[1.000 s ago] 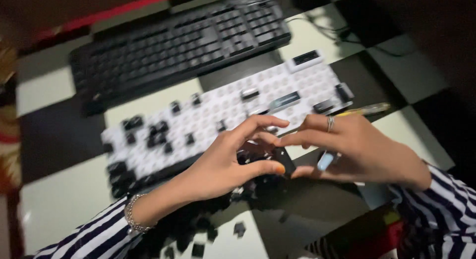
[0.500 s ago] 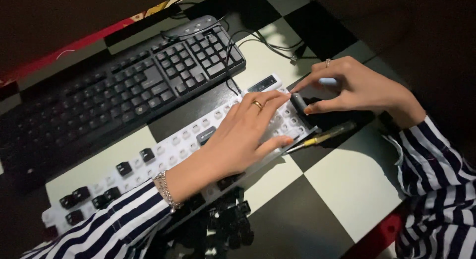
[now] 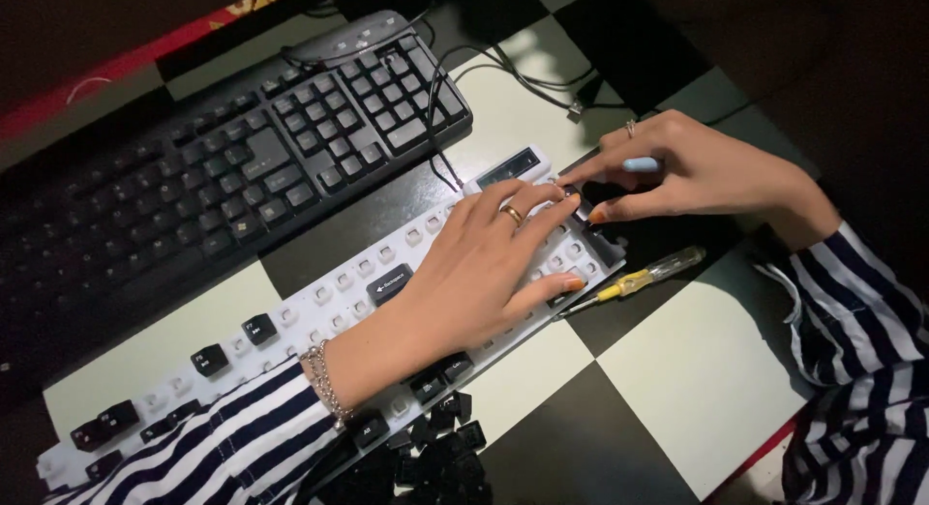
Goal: The recorder is assembling a mechanical keyboard by placing black keycaps onto the keyboard base.
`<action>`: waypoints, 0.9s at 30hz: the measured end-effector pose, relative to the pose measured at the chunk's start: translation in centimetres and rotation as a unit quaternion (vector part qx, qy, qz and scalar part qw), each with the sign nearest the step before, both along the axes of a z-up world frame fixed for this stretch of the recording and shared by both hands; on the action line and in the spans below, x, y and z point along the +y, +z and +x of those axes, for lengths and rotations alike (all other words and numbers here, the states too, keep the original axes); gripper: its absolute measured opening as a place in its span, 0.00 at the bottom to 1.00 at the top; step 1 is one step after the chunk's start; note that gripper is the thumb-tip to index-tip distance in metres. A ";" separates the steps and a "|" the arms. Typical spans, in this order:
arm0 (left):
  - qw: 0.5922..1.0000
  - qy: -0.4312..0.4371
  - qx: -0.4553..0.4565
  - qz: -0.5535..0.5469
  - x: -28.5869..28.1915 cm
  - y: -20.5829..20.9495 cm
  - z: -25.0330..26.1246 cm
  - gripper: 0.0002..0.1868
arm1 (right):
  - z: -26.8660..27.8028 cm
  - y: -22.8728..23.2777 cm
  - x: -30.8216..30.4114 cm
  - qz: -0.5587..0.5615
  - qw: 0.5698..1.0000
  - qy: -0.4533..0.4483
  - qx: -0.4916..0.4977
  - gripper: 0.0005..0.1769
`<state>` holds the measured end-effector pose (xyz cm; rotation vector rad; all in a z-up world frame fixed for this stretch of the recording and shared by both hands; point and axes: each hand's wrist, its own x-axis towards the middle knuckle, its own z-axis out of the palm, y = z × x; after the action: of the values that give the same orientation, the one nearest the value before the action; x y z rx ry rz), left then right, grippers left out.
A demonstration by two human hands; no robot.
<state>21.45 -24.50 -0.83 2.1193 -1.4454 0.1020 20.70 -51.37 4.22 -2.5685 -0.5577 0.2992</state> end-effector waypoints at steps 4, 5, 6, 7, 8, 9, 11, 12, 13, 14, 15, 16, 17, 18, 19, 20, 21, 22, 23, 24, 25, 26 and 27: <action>1.000 0.009 0.001 -0.017 0.1 -0.2 -0.1 0.36 | 0.4 -0.7 -0.3 -0.038 0.999 -0.014 0.024 0.30; 1.000 0.010 -0.012 -0.015 0.0 -0.3 -0.2 0.36 | 0.5 -0.9 -0.4 -0.043 0.999 -0.014 0.029 0.30; 1.000 0.011 -0.025 -0.013 0.0 -0.3 -0.2 0.36 | 0.6 -1.1 -0.5 -0.047 0.998 -0.015 0.035 0.31; 1.000 0.011 -0.024 -0.013 0.0 -0.3 -0.2 0.36 | 0.4 -1.0 -0.4 -0.047 0.998 -0.015 0.036 0.31; 1.000 0.012 -0.021 -0.012 0.0 -0.2 -0.3 0.36 | 0.3 -0.8 -0.4 -0.028 0.999 -0.015 0.042 0.30; 1.000 0.013 -0.019 -0.012 0.0 -0.1 -0.3 0.35 | 0.3 -0.7 -0.3 -0.010 0.999 -0.014 0.046 0.29; 0.999 0.015 -0.022 -0.019 0.0 -0.3 -0.3 0.35 | 0.2 -0.6 -0.3 -0.014 0.999 -0.013 0.048 0.29; 0.999 0.017 -0.025 -0.025 0.0 -0.4 -0.3 0.36 | 0.1 -0.5 -0.3 -0.018 0.998 -0.012 0.051 0.29; 0.999 0.017 -0.025 -0.025 0.0 -0.4 -0.3 0.36 | 0.0 -0.5 -0.3 -0.018 0.998 -0.012 0.051 0.29; 0.999 0.015 -0.024 -0.029 0.1 -0.4 -0.2 0.35 | 0.0 -0.6 -0.3 -0.007 0.998 -0.018 0.056 0.31; 0.999 0.013 -0.024 -0.034 0.1 -0.4 -0.2 0.35 | -0.1 -0.6 -0.4 0.003 0.998 -0.023 0.060 0.33; 0.999 0.014 -0.025 -0.033 0.0 -0.4 -0.2 0.35 | 0.0 -0.7 -0.5 0.003 0.998 -0.023 0.060 0.33; 0.999 0.012 -0.038 -0.029 0.0 -0.4 -0.2 0.34 | -0.1 -1.0 -0.7 -0.012 0.997 -0.035 0.062 0.33; 0.998 0.010 -0.051 -0.024 0.0 -0.4 -0.3 0.34 | -0.1 -1.2 -0.8 -0.027 0.997 -0.047 0.064 0.33; 0.998 0.010 -0.051 -0.024 0.0 -0.4 -0.3 0.34 | -0.1 -1.5 -1.1 -0.027 0.997 -0.047 0.063 0.33; 0.999 0.011 -0.042 -0.027 0.0 -0.3 -0.3 0.34 | 0.0 -1.8 -1.4 0.010 0.997 -0.030 0.064 0.33; 0.999 0.012 -0.035 -0.031 0.0 -0.3 -0.3 0.34 | 0.0 -2.1 -1.6 0.047 0.997 -0.013 0.064 0.33; 0.999 0.012 -0.035 -0.031 0.0 -0.3 -0.2 0.34 | 0.0 -2.3 -1.6 0.046 0.997 -0.013 0.063 0.33; 0.999 0.014 -0.034 -0.031 0.1 -0.3 -0.2 0.33 | -0.1 -2.4 -1.5 0.055 0.995 -0.025 0.074 0.33; 0.999 0.015 -0.033 -0.031 0.1 -0.3 -0.2 0.33 | -0.1 -2.6 -1.5 0.063 0.994 -0.037 0.084 0.32; 0.999 0.015 -0.032 -0.031 0.1 -0.3 -0.3 0.33 | -0.1 -2.9 -1.8 0.064 0.994 -0.037 0.084 0.32; 0.999 0.014 -0.024 -0.036 0.1 -0.3 -0.3 0.33 | -0.1 -3.2 -2.2 0.097 0.992 -0.021 0.078 0.31; 0.999 0.013 -0.016 -0.040 0.1 -0.3 -0.3 0.34 | -0.2 -3.5 -2.5 0.130 0.989 -0.005 0.071 0.30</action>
<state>21.19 -24.38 -1.11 2.0791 -1.4087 0.2007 20.51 -53.88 0.77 -2.2772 -0.4962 0.3767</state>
